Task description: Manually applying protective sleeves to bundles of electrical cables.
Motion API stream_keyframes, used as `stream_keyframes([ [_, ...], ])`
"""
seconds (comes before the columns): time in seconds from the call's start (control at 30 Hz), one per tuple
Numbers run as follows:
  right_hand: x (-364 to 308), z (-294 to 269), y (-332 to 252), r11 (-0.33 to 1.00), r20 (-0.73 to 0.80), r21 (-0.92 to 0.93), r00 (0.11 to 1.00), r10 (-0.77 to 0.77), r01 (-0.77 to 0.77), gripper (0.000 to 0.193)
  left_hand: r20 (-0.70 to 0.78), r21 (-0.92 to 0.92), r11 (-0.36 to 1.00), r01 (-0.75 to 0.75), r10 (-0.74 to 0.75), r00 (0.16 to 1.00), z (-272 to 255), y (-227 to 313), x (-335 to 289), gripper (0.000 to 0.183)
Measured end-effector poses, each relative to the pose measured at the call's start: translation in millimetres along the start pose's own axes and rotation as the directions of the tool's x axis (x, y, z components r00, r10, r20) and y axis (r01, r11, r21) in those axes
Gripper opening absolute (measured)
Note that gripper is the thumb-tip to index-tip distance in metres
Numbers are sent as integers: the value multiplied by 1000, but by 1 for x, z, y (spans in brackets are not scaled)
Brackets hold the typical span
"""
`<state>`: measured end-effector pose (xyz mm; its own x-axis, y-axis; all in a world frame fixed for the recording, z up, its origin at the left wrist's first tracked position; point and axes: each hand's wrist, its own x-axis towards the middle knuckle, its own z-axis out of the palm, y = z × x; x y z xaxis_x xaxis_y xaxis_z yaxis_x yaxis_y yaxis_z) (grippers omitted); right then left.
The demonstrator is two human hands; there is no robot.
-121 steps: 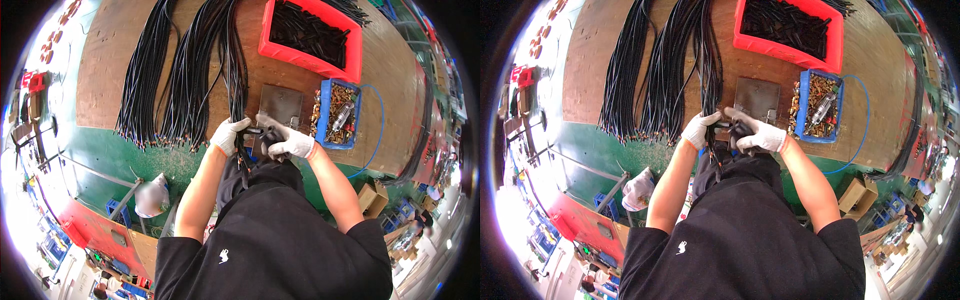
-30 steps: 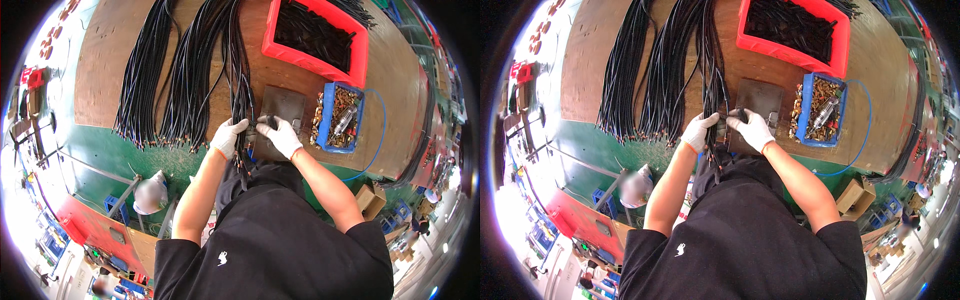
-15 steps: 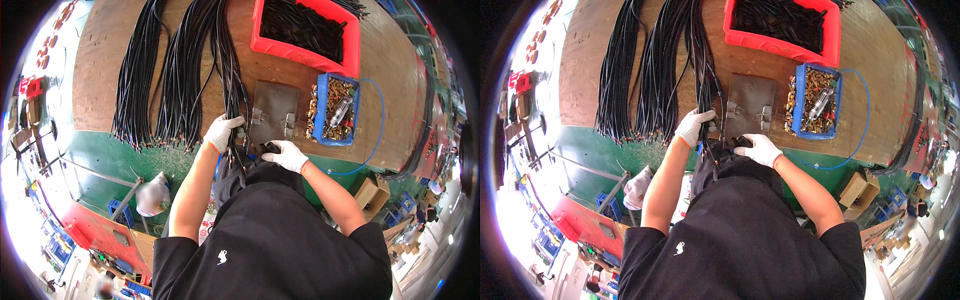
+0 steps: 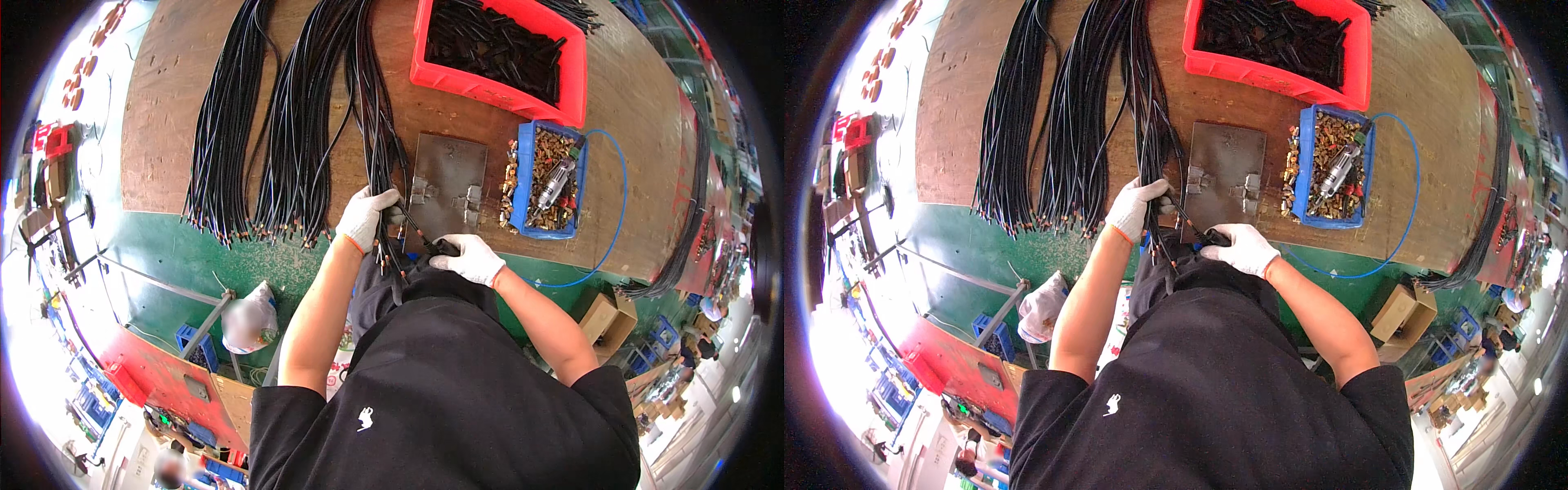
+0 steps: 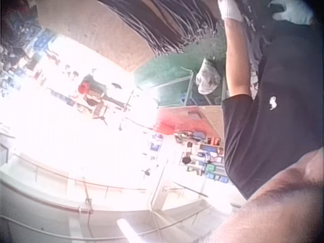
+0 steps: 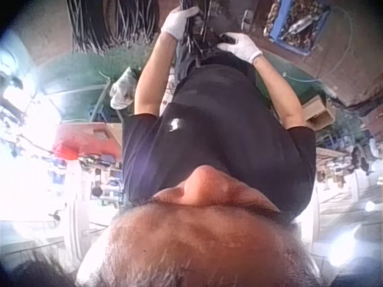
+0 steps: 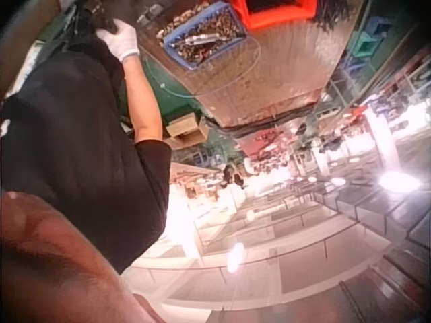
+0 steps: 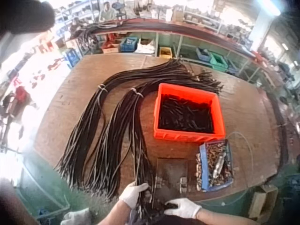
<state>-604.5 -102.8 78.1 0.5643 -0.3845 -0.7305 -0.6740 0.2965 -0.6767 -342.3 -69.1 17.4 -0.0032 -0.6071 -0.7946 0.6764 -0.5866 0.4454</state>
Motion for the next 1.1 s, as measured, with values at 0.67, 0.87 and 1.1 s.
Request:
stream_keyframes([
  [0.67,134,14,-38,969,-221,231,974,-38,90,32,-144,115,988,-102,118,982,-12,-6,-5,28],
  [0.87,180,-15,-71,937,-252,349,962,107,-13,31,-103,155,988,19,-3,995,-40,16,-18,30],
  [1.1,161,-11,-68,938,-316,342,934,170,-55,36,-16,27,999,40,-40,999,-50,17,-10,22],
])
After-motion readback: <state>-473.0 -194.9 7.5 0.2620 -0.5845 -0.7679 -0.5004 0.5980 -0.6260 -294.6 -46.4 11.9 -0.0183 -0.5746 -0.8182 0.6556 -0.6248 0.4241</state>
